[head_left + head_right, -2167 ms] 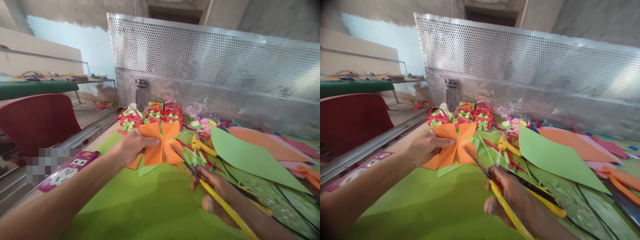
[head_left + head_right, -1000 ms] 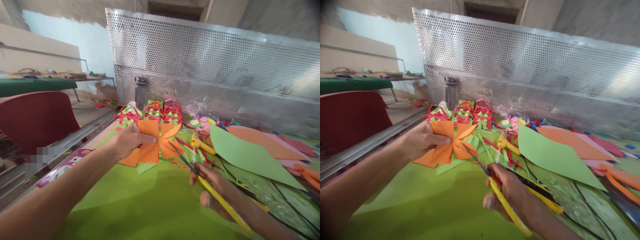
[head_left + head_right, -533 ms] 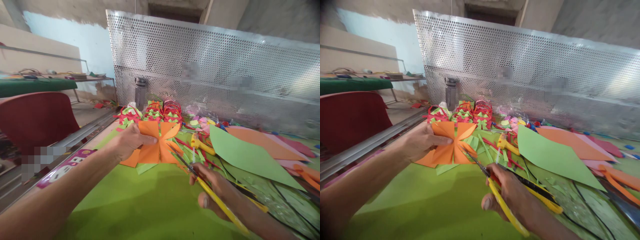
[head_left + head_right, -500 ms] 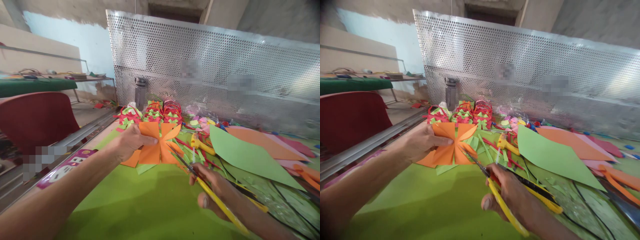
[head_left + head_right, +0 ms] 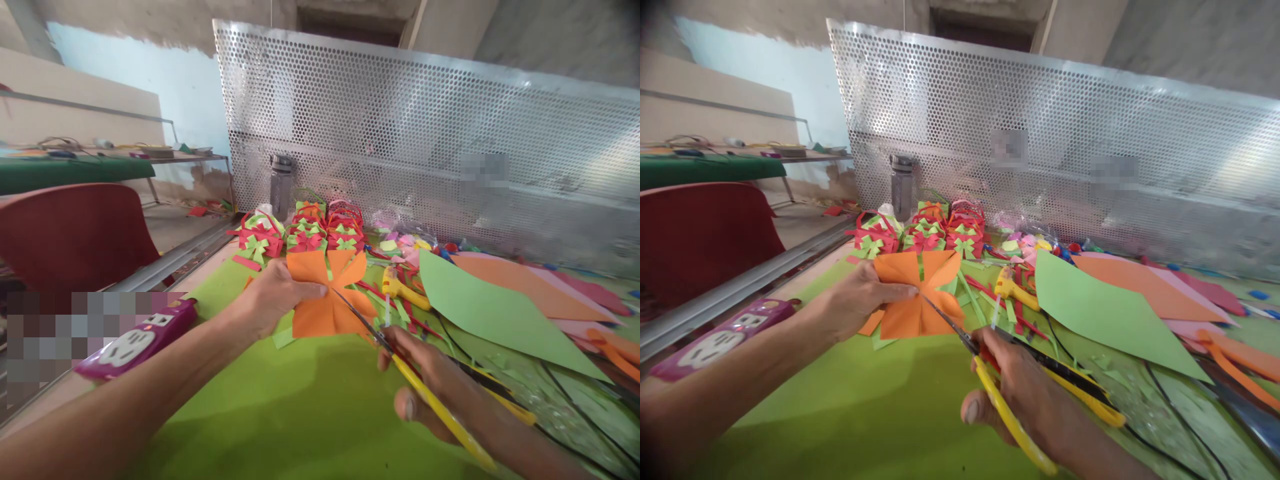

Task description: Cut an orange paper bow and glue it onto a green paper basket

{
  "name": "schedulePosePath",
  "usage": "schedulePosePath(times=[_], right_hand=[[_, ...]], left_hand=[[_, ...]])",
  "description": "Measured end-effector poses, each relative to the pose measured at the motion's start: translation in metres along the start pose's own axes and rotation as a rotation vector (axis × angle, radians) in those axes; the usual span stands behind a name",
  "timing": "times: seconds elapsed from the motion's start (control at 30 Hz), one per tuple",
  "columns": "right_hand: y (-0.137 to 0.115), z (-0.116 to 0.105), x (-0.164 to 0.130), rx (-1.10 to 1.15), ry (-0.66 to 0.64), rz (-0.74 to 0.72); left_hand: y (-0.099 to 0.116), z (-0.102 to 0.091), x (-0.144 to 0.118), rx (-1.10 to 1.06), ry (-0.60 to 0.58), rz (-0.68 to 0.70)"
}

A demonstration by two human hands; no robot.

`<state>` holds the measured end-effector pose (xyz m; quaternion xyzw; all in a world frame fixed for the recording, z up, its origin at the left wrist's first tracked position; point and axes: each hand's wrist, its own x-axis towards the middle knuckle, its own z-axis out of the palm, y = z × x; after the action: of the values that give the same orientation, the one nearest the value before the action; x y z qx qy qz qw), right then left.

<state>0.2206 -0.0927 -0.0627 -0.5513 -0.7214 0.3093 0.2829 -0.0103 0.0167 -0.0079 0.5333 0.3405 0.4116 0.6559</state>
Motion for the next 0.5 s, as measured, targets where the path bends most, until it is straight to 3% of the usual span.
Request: schedulePosePath(times=[0.13, 0.3, 0.5], right_hand=[[-0.001, 0.0, 0.002, 0.04, 0.0, -0.016], [-0.009, 0.0, 0.002, 0.116, -0.004, 0.07], [-0.018, -0.003, 0.002, 0.064, 0.007, 0.064]], left_hand=[[-0.009, 0.005, -0.001, 0.034, -0.02, 0.003], [-0.013, 0.013, -0.004, 0.003, 0.013, 0.006], [-0.018, 0.02, -0.009, 0.022, 0.027, 0.039]])
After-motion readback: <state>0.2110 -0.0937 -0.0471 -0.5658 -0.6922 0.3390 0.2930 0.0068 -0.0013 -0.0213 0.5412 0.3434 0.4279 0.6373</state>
